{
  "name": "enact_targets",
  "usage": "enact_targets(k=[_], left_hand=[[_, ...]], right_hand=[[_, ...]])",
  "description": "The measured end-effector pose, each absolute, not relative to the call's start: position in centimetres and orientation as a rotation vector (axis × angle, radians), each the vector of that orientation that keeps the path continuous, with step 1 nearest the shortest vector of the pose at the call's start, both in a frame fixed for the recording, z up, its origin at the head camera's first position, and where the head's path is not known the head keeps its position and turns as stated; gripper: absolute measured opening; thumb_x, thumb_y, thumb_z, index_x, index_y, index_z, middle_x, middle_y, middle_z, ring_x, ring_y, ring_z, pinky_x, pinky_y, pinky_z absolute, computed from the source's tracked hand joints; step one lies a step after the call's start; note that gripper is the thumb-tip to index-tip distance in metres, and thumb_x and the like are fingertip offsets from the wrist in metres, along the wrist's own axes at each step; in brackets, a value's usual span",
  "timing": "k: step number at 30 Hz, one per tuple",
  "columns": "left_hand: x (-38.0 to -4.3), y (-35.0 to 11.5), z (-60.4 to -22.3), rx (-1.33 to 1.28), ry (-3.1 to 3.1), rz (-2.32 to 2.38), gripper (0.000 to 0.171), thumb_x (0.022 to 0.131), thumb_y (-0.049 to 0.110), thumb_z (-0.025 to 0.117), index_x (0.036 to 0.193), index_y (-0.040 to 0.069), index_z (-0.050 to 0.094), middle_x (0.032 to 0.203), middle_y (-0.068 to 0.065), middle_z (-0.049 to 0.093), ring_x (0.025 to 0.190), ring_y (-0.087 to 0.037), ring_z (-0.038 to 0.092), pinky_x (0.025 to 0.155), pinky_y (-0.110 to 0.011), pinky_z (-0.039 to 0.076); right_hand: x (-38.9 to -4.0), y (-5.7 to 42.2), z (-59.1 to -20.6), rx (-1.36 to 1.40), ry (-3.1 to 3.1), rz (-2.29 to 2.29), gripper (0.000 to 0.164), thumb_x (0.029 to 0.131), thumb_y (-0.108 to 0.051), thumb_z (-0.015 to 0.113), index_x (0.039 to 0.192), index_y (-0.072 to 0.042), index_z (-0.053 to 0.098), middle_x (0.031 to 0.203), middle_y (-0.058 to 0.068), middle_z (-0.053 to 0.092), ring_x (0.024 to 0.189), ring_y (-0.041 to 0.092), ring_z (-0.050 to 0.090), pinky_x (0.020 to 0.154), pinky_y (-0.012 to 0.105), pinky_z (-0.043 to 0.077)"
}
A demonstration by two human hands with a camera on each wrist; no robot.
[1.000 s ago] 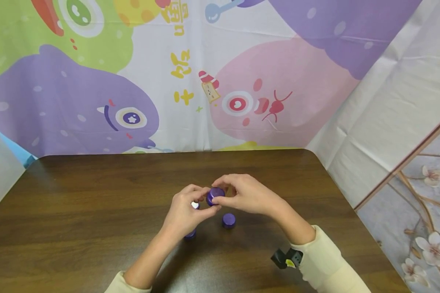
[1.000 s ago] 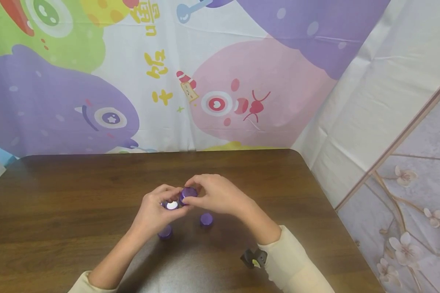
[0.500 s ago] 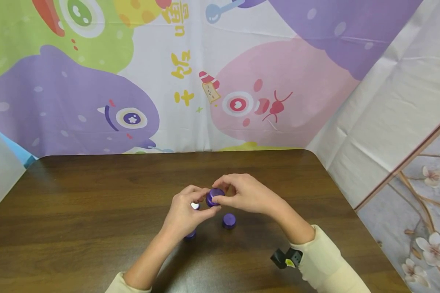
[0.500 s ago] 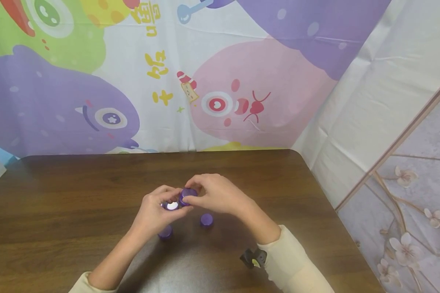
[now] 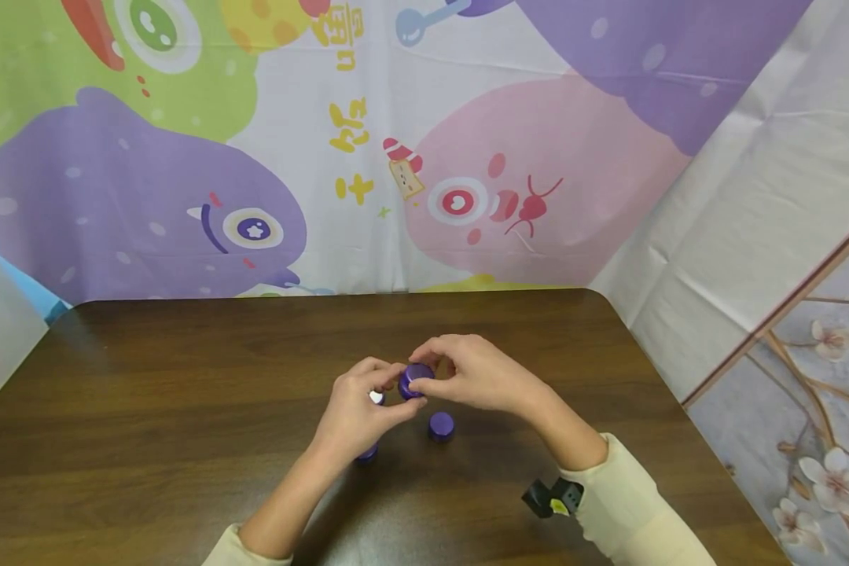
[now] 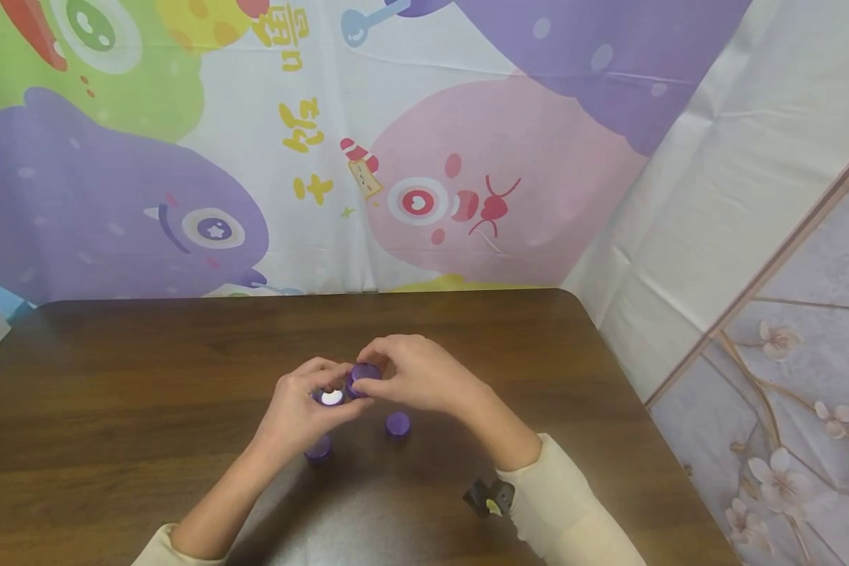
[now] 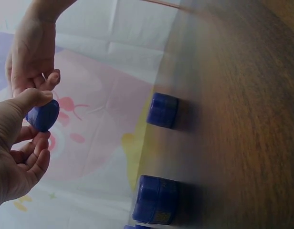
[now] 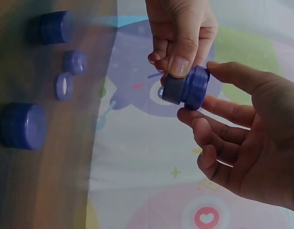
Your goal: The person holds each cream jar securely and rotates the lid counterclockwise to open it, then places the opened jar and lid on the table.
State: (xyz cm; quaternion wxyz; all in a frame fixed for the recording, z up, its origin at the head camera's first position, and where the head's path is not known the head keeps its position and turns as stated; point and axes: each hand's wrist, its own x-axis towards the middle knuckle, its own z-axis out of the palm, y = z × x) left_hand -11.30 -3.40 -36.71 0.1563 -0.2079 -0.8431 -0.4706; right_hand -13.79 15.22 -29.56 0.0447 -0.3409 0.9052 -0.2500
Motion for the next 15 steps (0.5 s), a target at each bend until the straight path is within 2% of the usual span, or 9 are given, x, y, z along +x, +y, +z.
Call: enact_targets(k=[5,10,15], left_hand=[[-11.32,-3.45,-36.81,-0.609,-2.402,-1.307,0.032,0.068,0.016,0.082,0.097,0.006,0.073,0.087,-0.003,0.065,0.076,-0.014,0.06,0.065,-0.022,0.051],[-11.33,-3.5,-36.84,-0.608,-2.403,-1.316,0.031,0.069,0.014,0.082,0.097,0.005,0.073,0.088,-0.004,0.065,0.077,-0.015,0.06,0.065,-0.025,0.052],[-11.35,-3.49,-36.81,-0.602,-2.403,-1.333,0.034,0.069,0.015,0.082,0.099,0.004,0.073,0.088,-0.003,0.065,0.077,-0.014,0.059,0.064,-0.022,0.051]], right_hand=[[-13.87,15.25,-29.63,-1.127,2.715,-0.732,0.035,0.082,-0.018,0.068,0.116,-0.014,0.062,0.093,-0.003,0.057,0.071,0.007,0.048,0.06,0.019,0.043],[-13.77,15.3,-29.6,-1.092,2.702,-0.766,0.044,0.084,-0.027,0.069,0.123,-0.013,0.057,0.104,-0.002,0.058,0.072,0.008,0.05,0.062,0.019,0.045],[-13.94,15.22,-29.69,-1.014,2.721,-0.765,0.038,0.084,-0.029,0.069,0.117,-0.011,0.06,0.096,-0.003,0.064,0.075,0.01,0.056,0.065,0.019,0.047]])
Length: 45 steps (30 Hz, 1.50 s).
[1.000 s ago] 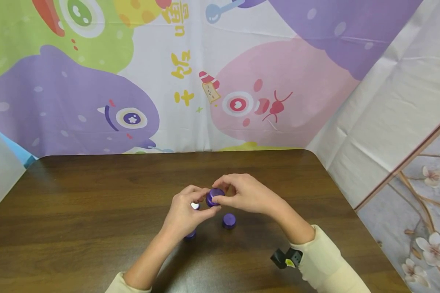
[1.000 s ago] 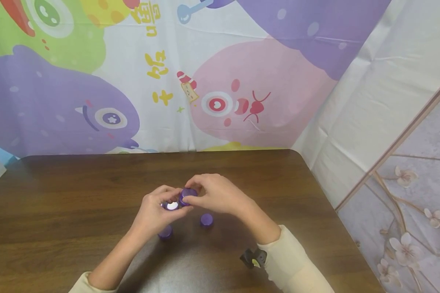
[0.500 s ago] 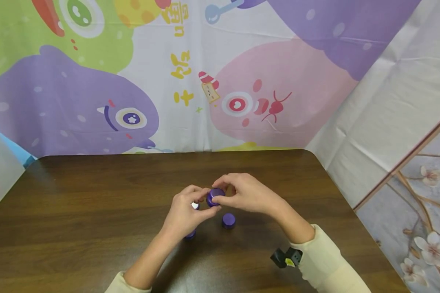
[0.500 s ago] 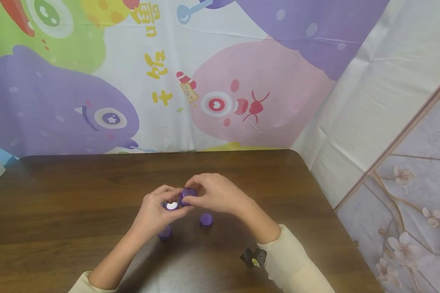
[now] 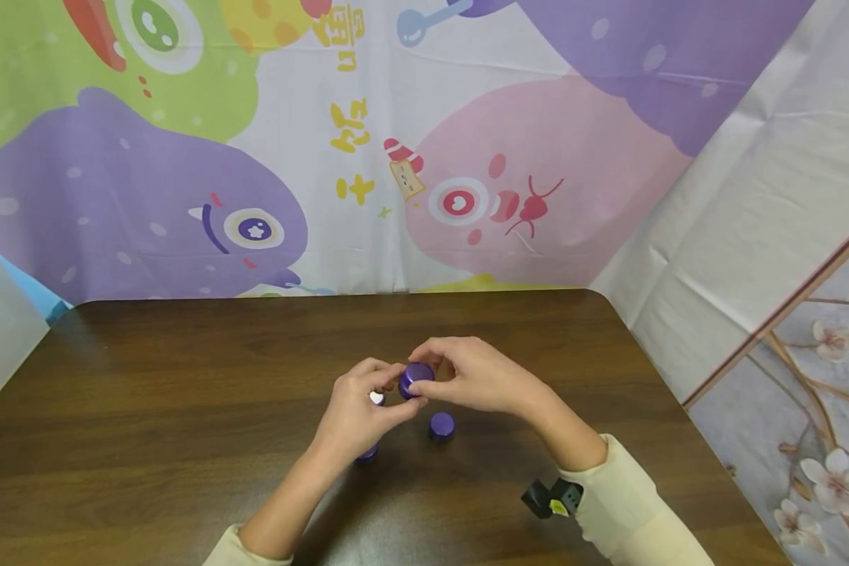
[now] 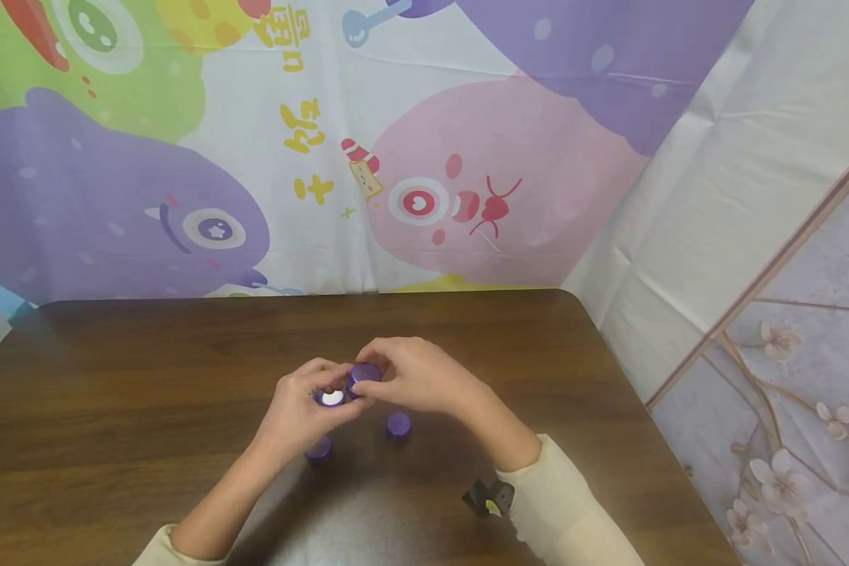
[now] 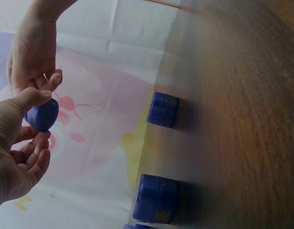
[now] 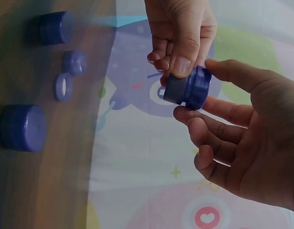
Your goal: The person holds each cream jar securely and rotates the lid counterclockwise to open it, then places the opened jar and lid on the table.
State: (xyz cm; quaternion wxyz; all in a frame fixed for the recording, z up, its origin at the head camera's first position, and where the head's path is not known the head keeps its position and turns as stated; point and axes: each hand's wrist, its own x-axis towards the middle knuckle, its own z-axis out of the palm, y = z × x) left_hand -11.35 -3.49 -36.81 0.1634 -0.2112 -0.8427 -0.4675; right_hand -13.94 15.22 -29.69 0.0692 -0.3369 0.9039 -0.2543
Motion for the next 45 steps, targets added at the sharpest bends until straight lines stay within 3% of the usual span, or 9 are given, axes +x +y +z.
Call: enact_targets(k=[5,9,16,20,26,34,40,45], left_hand=[[-11.37,-3.5,-36.87,-0.62,-2.391,-1.308,0.031,0.069,0.015,0.082,0.097,0.005,0.073,0.088,-0.004,0.065,0.076,-0.012,0.059,0.065,-0.021,0.051],[-11.4,-3.52,-36.9,-0.616,-2.387,-1.303,0.03,0.069,0.015,0.081,0.096,0.004,0.073,0.087,-0.004,0.066,0.076,-0.012,0.059,0.065,-0.022,0.052],[-11.43,-3.53,-36.88,-0.616,-2.387,-1.314,0.035,0.068,0.016,0.082,0.099,0.004,0.073,0.087,-0.004,0.065,0.076,-0.013,0.059,0.064,-0.025,0.053],[-11.45,-3.57,-36.92,-0.632,-2.378,-1.304,0.031,0.069,0.017,0.082,0.096,0.006,0.073,0.087,-0.005,0.065,0.076,-0.014,0.059,0.065,-0.03,0.054],[-11.45,-3.62,-36.96,-0.613,-2.385,-1.308,0.031,0.069,0.014,0.081,0.098,0.005,0.073,0.088,-0.004,0.066,0.076,-0.014,0.06,0.065,-0.022,0.051],[-11.41,-3.6,-36.98,-0.618,-2.384,-1.325,0.034,0.069,0.016,0.082,0.099,0.004,0.073,0.088,-0.004,0.066,0.076,-0.016,0.06,0.065,-0.031,0.054],[-11.46,-3.69,-36.94,-0.613,-2.376,-1.304,0.031,0.068,0.014,0.081,0.097,0.005,0.073,0.087,-0.003,0.066,0.075,-0.011,0.058,0.064,-0.022,0.051],[-11.48,-3.69,-36.89,-0.622,-2.372,-1.306,0.033,0.068,0.016,0.082,0.097,0.005,0.073,0.086,-0.003,0.065,0.075,-0.012,0.058,0.064,-0.023,0.051]], right_hand=[[-13.99,15.21,-29.67,-1.074,2.697,-0.723,0.041,0.083,-0.022,0.068,0.121,-0.013,0.057,0.096,-0.003,0.06,0.074,0.015,0.054,0.062,0.02,0.045],[-13.89,15.17,-29.57,-1.067,2.701,-0.737,0.049,0.083,-0.027,0.069,0.127,-0.012,0.053,0.104,0.0,0.058,0.073,0.015,0.053,0.062,0.02,0.045],[-13.87,15.15,-29.51,-1.063,2.742,-0.726,0.035,0.082,-0.024,0.07,0.113,-0.011,0.062,0.095,-0.002,0.062,0.074,0.01,0.054,0.064,0.018,0.045],[-13.94,15.17,-29.49,-1.129,2.717,-0.703,0.037,0.081,-0.019,0.069,0.116,-0.014,0.061,0.094,-0.003,0.057,0.072,0.011,0.051,0.061,0.019,0.044],[-13.82,15.16,-29.47,-1.125,2.718,-0.723,0.042,0.082,-0.026,0.07,0.121,-0.013,0.058,0.103,-0.001,0.058,0.07,0.007,0.048,0.061,0.019,0.045],[-13.96,15.07,-29.47,-1.144,2.731,-0.697,0.034,0.081,-0.02,0.07,0.114,-0.013,0.063,0.092,-0.002,0.058,0.071,0.009,0.049,0.06,0.019,0.043],[-13.83,14.99,-29.36,-1.128,2.728,-0.717,0.039,0.083,-0.025,0.069,0.119,-0.013,0.06,0.099,-0.002,0.058,0.071,0.009,0.05,0.061,0.019,0.044],[-13.83,14.91,-29.35,-1.104,2.771,-0.702,0.034,0.083,-0.024,0.071,0.113,-0.012,0.063,0.092,-0.003,0.06,0.071,0.006,0.048,0.061,0.018,0.043]])
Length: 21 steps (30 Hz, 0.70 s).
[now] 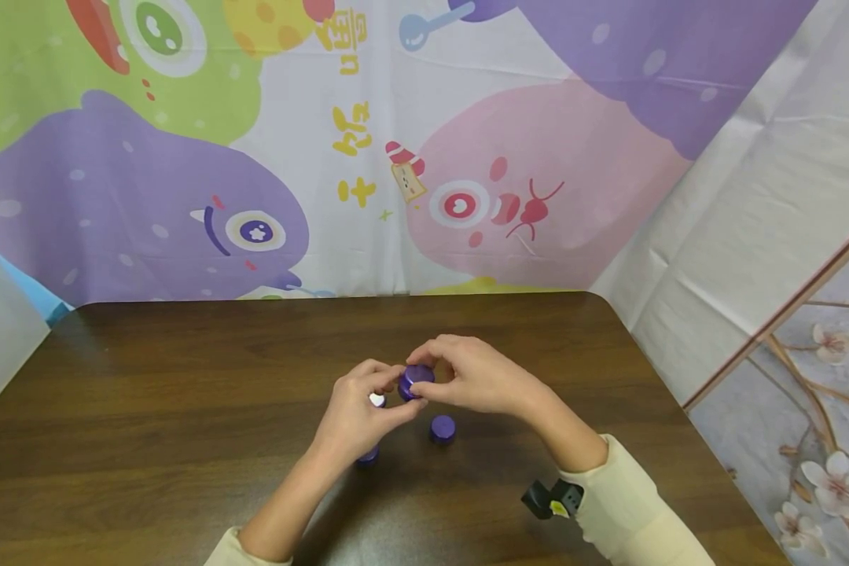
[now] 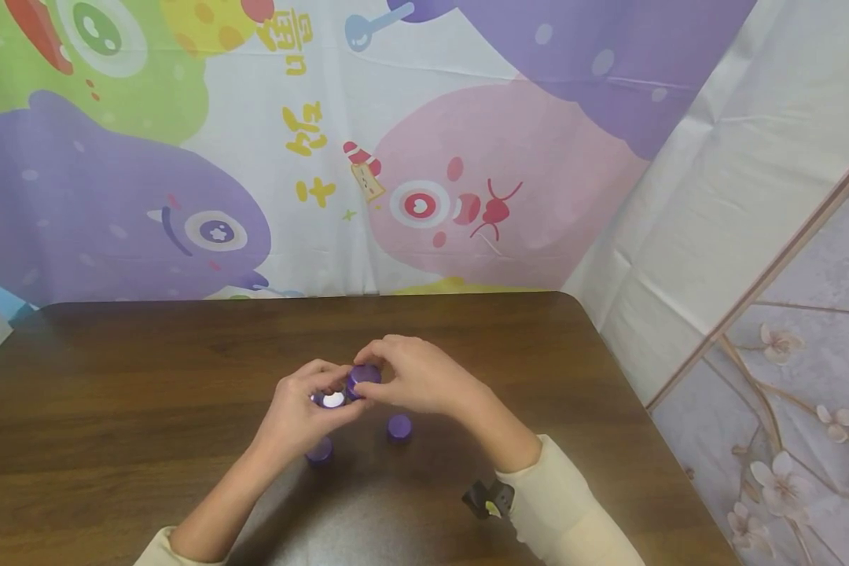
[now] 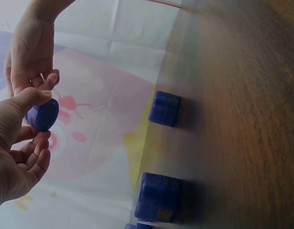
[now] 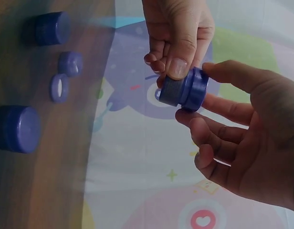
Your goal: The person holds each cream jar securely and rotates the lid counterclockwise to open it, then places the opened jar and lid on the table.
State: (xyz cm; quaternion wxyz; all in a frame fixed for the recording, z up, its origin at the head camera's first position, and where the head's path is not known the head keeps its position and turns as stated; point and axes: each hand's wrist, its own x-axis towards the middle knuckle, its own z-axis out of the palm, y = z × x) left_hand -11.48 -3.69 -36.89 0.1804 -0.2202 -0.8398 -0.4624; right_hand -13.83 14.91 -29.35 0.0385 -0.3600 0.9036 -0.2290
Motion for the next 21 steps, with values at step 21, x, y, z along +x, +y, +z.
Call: enact_targets(k=[21], left_hand=[[-11.44,-3.62,-37.09,-0.623,-2.37,-1.317,0.033,0.069,0.016,0.082,0.098,0.005,0.073,0.087,-0.004,0.065,0.075,-0.014,0.06,0.065,-0.032,0.054]], right_hand=[[-13.87,15.12,-29.43,-1.167,2.695,-0.72,0.036,0.082,-0.018,0.068,0.117,-0.013,0.061,0.092,-0.001,0.055,0.072,0.017,0.052,0.059,0.019,0.042]])
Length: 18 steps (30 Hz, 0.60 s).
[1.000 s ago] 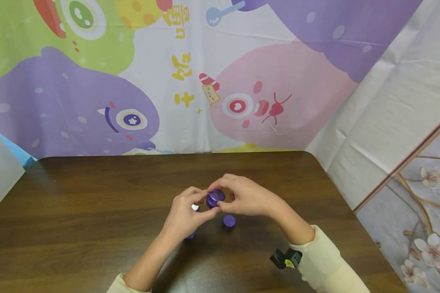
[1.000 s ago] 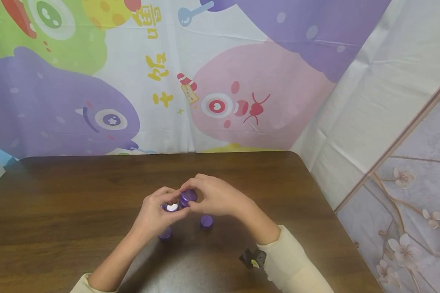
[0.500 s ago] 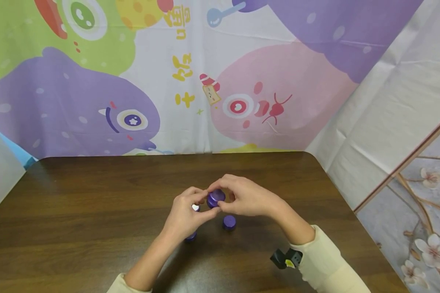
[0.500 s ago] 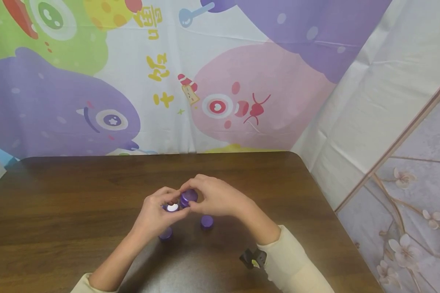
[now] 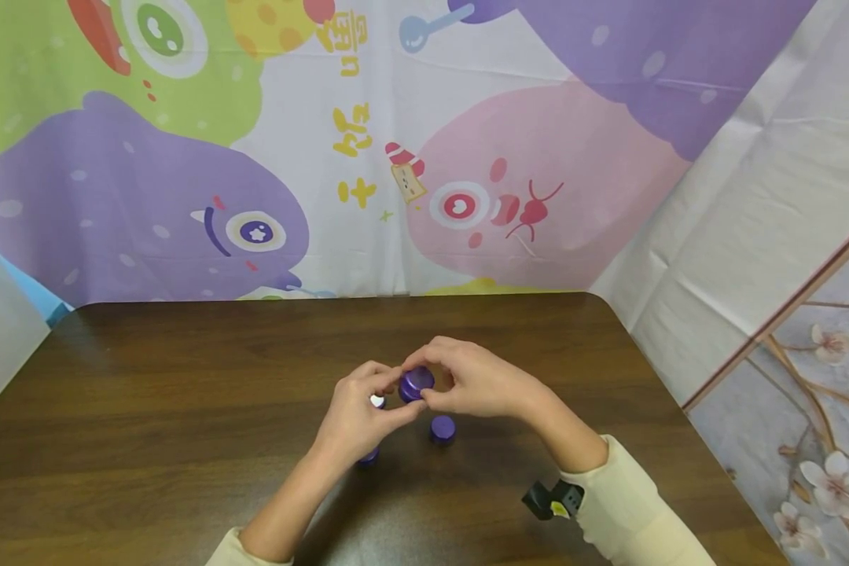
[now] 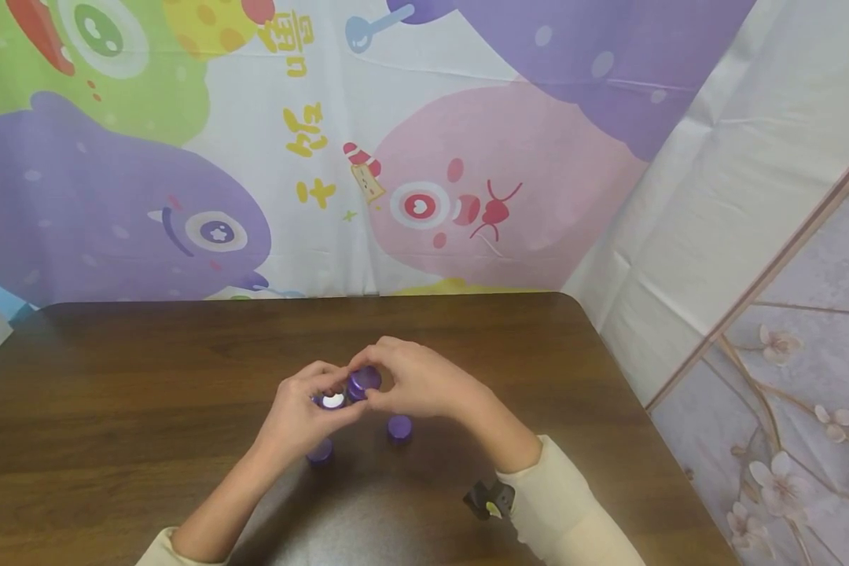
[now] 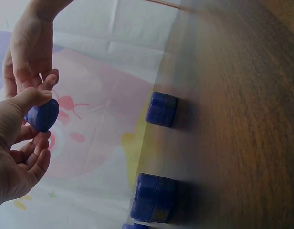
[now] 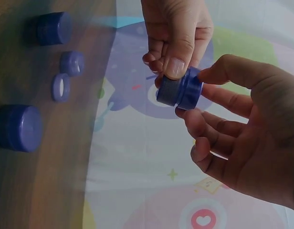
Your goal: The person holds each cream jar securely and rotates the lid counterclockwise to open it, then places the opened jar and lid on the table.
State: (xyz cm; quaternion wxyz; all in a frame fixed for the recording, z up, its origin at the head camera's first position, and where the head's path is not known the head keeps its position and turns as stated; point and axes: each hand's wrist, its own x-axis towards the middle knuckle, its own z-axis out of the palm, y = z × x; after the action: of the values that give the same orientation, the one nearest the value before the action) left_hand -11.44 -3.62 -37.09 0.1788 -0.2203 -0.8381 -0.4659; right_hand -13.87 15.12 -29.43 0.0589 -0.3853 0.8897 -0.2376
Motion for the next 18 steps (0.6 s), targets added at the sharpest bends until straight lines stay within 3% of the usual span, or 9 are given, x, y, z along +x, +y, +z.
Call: enact_targets(k=[6,11,18], left_hand=[[-11.38,-3.61,-36.96,-0.6,-2.387,-1.321,0.032,0.069,0.016,0.082,0.098,0.004,0.073,0.087,-0.003,0.065,0.075,-0.014,0.059,0.064,-0.027,0.052],[-11.32,-3.64,-36.94,-0.615,-2.381,-1.319,0.033,0.069,0.017,0.082,0.098,0.004,0.073,0.087,-0.004,0.065,0.075,-0.012,0.058,0.064,-0.03,0.053],[-11.24,-3.74,-36.96,-0.599,-2.393,-1.333,0.035,0.069,0.013,0.081,0.101,0.003,0.072,0.088,-0.004,0.066,0.077,-0.015,0.06,0.063,-0.023,0.05]], right_hand=[[-13.84,15.12,-29.6,-1.095,2.725,-0.746,0.039,0.084,-0.027,0.069,0.119,-0.013,0.059,0.099,-0.002,0.059,0.072,0.009,0.05,0.062,0.018,0.044],[-13.9,15.06,-29.7,-1.11,2.72,-0.726,0.034,0.083,-0.021,0.069,0.115,-0.012,0.062,0.091,-0.003,0.059,0.072,0.008,0.05,0.061,0.018,0.044],[-13.78,15.03,-29.74,-1.156,2.691,-0.756,0.04,0.084,-0.025,0.069,0.121,-0.013,0.058,0.1,-0.002,0.056,0.071,0.008,0.049,0.06,0.019,0.044]])
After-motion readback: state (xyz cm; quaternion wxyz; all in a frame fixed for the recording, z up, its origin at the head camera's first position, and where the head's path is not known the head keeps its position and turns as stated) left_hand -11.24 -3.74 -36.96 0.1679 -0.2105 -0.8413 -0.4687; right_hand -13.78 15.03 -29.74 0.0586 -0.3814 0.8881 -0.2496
